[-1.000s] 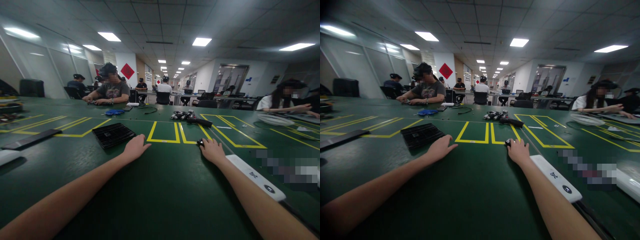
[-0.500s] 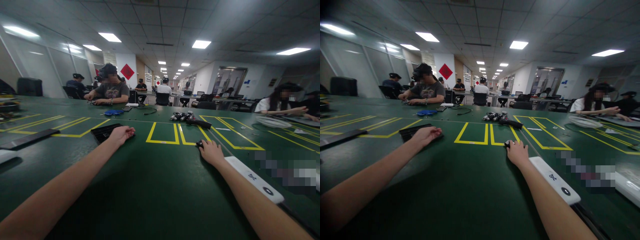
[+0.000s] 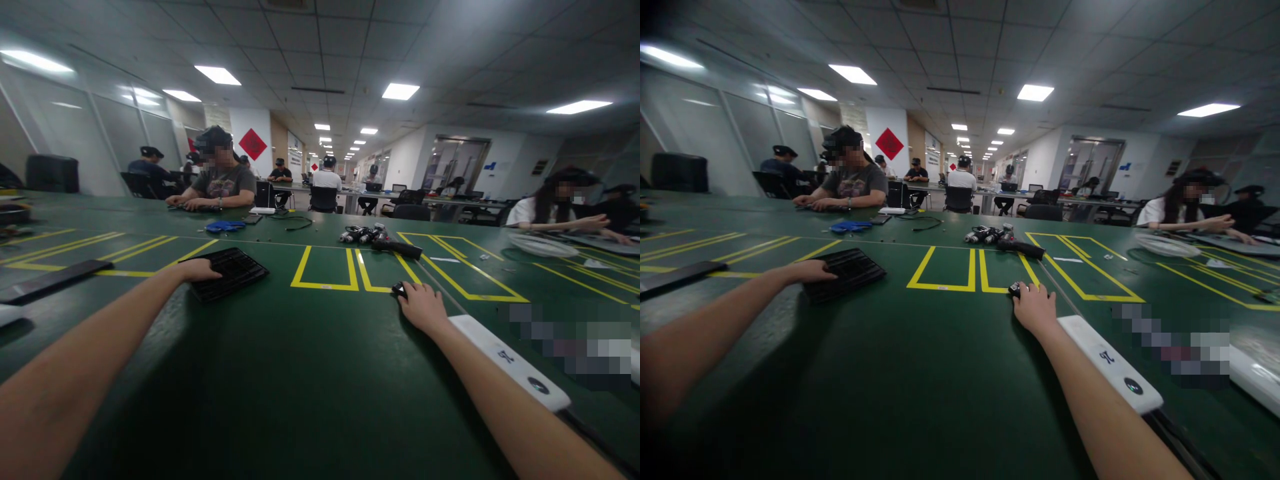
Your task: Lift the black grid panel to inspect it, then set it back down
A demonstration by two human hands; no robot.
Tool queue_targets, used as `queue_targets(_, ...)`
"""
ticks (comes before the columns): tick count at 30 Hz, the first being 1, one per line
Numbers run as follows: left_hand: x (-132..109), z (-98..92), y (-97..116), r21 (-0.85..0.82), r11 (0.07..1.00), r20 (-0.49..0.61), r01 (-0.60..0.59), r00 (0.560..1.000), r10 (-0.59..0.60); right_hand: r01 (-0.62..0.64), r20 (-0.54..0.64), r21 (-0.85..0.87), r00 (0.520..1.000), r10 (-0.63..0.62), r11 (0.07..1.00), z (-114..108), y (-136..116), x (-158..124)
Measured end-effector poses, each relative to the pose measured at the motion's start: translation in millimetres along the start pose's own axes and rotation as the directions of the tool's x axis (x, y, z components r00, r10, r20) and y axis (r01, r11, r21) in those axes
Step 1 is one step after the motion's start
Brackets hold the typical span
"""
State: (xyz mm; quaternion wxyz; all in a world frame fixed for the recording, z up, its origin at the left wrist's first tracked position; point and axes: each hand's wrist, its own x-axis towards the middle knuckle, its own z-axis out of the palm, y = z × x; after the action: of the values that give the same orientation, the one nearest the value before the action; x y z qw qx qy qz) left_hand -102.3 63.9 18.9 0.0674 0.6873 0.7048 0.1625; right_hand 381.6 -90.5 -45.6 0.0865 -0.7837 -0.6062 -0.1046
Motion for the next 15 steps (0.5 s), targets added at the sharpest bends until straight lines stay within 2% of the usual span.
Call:
queue_targets(2, -1.7, -0.7, 4.3, 0.146, 0.989, 0.159, -0.018, 0.987, -0.005, 0.006, 0.007, 0.063, 1.0, -0.007, 0.998, -1.4, 1.0, 2.6)
queue_targets(3, -4.4, -0.2, 9.6, 0.177, 0.983, 0.197, -0.053, 0.98, 0.018, 0.02, 0.008, 0.12, 1.0, -0.021, 0.993, -2.8, -0.1, 3.7)
queue_targets(6, -23.4, 8.9, 41.4, -0.014, 0.985, 0.132, -0.172, 0.976, 0.172, 0.104, -0.015, 0.389, 0.994, -0.107, 0.915, -9.1, -13.6, 2.7)
queue_targets(8, -45.3, 21.1, 74.4, -0.214, 0.946, 0.085, -0.243, 0.96, 0.266, 0.158, -0.037, 0.587, 0.985, -0.169, 0.794, -13.9, -29.8, -3.5)
queue_targets(11, -86.3, 41.0, 128.6, -0.491, 0.799, 0.098, -0.347, 0.889, 0.447, 0.205, -0.074, 0.803, 0.966, -0.249, 0.56, -18.5, -54.0, -18.5)
queue_targets(13, -112.2, 51.0, 157.9, -0.636, 0.685, 0.113, -0.356, 0.834, 0.539, 0.26, -0.131, 0.874, 0.94, -0.316, 0.411, -18.5, -64.0, -28.0)
queue_targets(15, -131.9, 58.1, 177.0, -0.739, 0.582, 0.118, -0.34, 0.785, 0.609, 0.318, -0.19, 0.898, 0.903, -0.385, 0.303, -16.1, -67.9, -34.6)
